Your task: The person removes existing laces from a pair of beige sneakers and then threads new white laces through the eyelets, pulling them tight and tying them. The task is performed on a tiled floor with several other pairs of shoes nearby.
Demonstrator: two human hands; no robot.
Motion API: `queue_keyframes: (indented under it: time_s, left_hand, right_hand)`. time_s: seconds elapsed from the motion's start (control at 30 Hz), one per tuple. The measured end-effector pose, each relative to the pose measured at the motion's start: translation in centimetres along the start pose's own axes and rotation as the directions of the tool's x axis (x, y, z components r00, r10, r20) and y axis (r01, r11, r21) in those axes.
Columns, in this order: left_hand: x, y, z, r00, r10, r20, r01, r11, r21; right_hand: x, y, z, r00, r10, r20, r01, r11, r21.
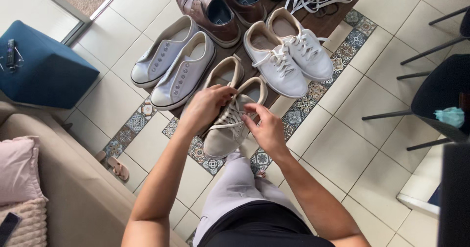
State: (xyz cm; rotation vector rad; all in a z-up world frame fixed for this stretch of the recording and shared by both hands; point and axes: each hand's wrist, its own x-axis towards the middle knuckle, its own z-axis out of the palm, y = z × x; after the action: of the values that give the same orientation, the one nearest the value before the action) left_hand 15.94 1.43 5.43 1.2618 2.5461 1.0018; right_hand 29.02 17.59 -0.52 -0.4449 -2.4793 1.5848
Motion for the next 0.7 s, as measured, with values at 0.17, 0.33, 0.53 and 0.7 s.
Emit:
queue_keyframes:
  time_s: [0.17, 0.33, 0.53, 0.7]
  left_hand:
    - [1.2, -2.9, 0.8, 0.984, 0.062, 0.164, -0.085, 0.988, 0.131]
    - [4.9, -5.3, 1.2, 0.901, 0.325, 0.287, -0.389, 0.899, 0.204]
    - [6.8, -7.7, 1.9, 0.814, 0.466, 0.347, -0.524, 0.846, 0.093]
    - [7.4, -7.9, 1.8, 0.775, 0.469, 0.422, -0.532, 0.846, 0.036]
  right_hand:
    - [2.7, -1.0, 3.2, 0.996, 0.007, -0.094, -0.021, 0.987, -0.158]
    - [3.3, -0.6, 5.0, 0.973, 0.068, -0.221, -0.074, 0.997, -0.021]
    - [-0.5, 3.1, 6.1, 0.910, 0.322, -0.260, -0.038, 0.690, 0.723]
    - [-5.6, 6.0, 7.2, 0.815, 0.447, -0.369, 0.331, 0.163, 0.929]
